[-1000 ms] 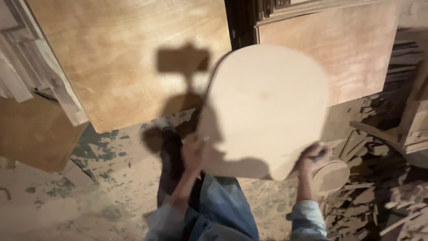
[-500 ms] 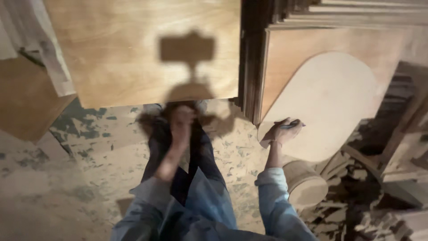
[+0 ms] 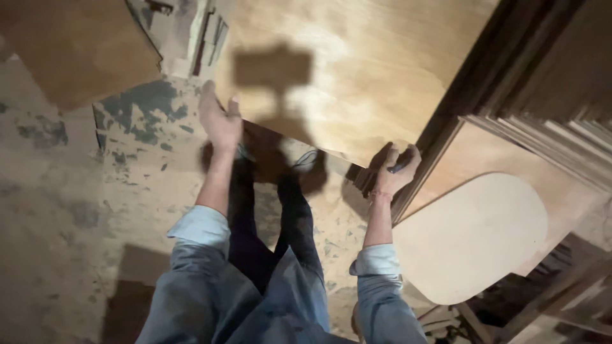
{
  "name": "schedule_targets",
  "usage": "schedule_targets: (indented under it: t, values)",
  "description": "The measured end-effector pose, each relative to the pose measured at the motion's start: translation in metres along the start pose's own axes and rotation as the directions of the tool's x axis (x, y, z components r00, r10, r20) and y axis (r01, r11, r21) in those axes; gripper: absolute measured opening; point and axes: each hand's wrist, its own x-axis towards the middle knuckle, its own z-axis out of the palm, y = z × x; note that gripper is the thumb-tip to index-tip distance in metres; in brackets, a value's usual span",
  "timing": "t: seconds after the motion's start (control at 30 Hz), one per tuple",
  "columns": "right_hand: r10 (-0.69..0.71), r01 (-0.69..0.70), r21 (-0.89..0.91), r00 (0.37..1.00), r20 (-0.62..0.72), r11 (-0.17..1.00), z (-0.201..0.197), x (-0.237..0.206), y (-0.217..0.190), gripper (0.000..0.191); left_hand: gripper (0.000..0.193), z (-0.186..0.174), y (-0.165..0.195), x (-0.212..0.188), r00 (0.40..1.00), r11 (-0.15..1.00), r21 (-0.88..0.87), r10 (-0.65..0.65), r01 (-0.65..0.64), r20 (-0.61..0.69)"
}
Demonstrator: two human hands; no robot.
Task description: The person handles plywood panels in a workshop, positioning a rounded panel over a larger board and tracing around its edge with a marker. They reposition and flip the panels, trace additional outlines, and move marked panels aside among stacks of boards.
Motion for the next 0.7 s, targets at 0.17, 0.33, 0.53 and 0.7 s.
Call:
schedule_targets:
  t: [0.17,0.33,0.53,0.7]
  values:
    - [-0.256,0.260,-0.096,0.965,0.049,0.961,-0.001,-0.047,0.002,0.054,0.044,-0.020,-0.023,-0.004,0.995,1.000,0.016,0.009,-0.010,0.096]
    - [-0.047,0.057,-0.114,0.994,0.095,0.992,-0.010,-0.111,0.015,0.064,0.054,-0.069,-0.069,-0.034,0.974,0.992,0.102,-0.098,0.079,0.203]
    - [0.476,-0.475,0.249,0.877,0.059,0.844,-0.023,-0.156,0.014,0.043,0.052,-0.159,-0.146,-0.125,0.900,0.951,-0.025,-0.284,0.309,0.330]
    - [0.472,-0.520,0.244,0.851,0.229,0.819,-0.004,-0.213,-0.015,0.028,0.045,-0.245,-0.225,-0.160,0.649,0.742,0.026,-0.602,0.670,0.464]
